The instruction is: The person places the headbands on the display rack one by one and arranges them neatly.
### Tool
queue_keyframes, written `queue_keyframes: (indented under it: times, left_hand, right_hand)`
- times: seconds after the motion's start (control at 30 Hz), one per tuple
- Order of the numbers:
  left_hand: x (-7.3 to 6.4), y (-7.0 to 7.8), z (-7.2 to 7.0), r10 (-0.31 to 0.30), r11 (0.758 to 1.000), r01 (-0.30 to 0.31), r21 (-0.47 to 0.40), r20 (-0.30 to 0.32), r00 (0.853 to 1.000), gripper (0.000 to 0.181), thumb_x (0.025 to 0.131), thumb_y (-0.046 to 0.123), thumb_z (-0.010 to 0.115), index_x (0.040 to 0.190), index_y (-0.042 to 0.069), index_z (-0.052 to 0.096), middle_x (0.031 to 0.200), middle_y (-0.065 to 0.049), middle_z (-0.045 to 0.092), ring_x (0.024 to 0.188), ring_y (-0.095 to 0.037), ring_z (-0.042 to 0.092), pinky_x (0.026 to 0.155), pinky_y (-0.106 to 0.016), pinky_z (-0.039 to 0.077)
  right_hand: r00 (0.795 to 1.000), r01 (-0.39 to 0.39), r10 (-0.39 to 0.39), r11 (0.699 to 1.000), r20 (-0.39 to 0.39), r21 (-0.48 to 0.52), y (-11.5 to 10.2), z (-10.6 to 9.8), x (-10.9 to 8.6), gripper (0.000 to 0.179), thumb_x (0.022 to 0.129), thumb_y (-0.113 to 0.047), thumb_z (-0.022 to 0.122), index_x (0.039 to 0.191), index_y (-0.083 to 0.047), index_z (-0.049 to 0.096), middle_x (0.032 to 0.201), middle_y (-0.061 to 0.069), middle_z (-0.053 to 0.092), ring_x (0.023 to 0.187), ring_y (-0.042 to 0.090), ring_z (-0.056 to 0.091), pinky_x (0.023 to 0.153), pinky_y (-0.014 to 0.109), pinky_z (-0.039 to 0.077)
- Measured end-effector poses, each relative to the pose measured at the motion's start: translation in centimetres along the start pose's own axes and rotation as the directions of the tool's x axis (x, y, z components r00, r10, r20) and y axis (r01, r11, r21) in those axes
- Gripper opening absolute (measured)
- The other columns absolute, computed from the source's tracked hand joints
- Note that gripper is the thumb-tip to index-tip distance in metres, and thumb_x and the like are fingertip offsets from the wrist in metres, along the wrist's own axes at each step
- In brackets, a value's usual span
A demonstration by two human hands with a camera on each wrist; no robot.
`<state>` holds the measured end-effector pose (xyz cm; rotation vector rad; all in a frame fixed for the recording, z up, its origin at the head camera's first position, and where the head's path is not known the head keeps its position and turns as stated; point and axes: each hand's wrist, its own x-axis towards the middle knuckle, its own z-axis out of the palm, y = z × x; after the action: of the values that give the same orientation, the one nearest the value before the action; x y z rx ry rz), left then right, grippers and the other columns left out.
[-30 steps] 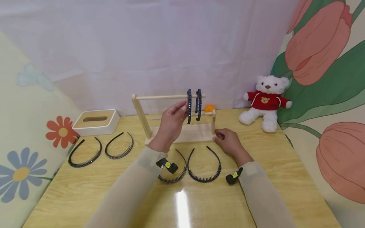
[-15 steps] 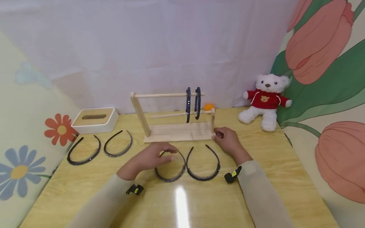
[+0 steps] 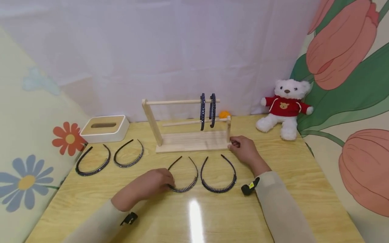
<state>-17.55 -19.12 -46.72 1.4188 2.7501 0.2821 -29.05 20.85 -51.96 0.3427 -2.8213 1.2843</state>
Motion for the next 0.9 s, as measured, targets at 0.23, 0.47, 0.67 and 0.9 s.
queue_keyframes:
  times: [0.23, 0.47, 0.67, 0.9]
  left_hand:
    - [-1.6, -0.5, -0.4, -0.136, 0.978, 0.141, -0.153, 0.041, 0.990, 0.012, 0.096, 0.005, 0.081, 0.106, 0.012, 0.084, 0.105, 0.002, 0.080, 0.101, -0.014, 0.073, 0.095, -0.034, 0.064]
    - [-3.8, -0.9, -3.0, -0.375, 0.792, 0.291, -0.537, -0.051, 0.926, 0.017, 0.108, 0.015, 0.071, 0.122, 0.009, 0.077, 0.115, -0.001, 0.079, 0.108, -0.014, 0.073, 0.096, -0.039, 0.063]
    - [-4.9, -1.8, -5.1, -0.696, 0.405, 0.386, -0.829, -0.005, 0.718, 0.036, 0.114, 0.021, 0.062, 0.141, -0.003, 0.066, 0.119, -0.016, 0.077, 0.106, -0.016, 0.072, 0.090, -0.025, 0.060]
    - [-5.6, -2.3, -7.0, -0.797, 0.022, 0.046, -0.999, 0.010, 0.604, 0.033, 0.119, 0.017, 0.047, 0.143, 0.008, 0.067, 0.113, 0.008, 0.076, 0.103, -0.007, 0.067, 0.089, -0.020, 0.058]
  right_hand:
    - [1.000, -0.001, 0.001, 1.000, 0.012, 0.001, 0.0, 0.1, 0.0, 0.042, 0.106, -0.020, 0.073, 0.142, 0.001, 0.069, 0.129, 0.022, 0.073, 0.117, 0.037, 0.072, 0.105, 0.055, 0.060]
    - [1.000, 0.020, -0.020, 1.000, -0.014, 0.005, 0.1, 0.0, 0.0, 0.041, 0.105, -0.019, 0.075, 0.139, 0.002, 0.070, 0.125, 0.022, 0.074, 0.114, 0.037, 0.072, 0.104, 0.055, 0.060]
    - [1.000, 0.007, -0.007, 1.000, -0.010, 0.008, -0.1, -0.2, -0.1, 0.042, 0.105, -0.019, 0.074, 0.141, 0.003, 0.069, 0.126, 0.022, 0.074, 0.116, 0.037, 0.072, 0.104, 0.055, 0.060]
    - [1.000, 0.002, -0.002, 1.000, -0.002, 0.002, -0.2, -0.1, -0.2, 0.041, 0.106, -0.019, 0.073, 0.141, 0.002, 0.069, 0.126, 0.022, 0.074, 0.116, 0.037, 0.072, 0.104, 0.055, 0.060]
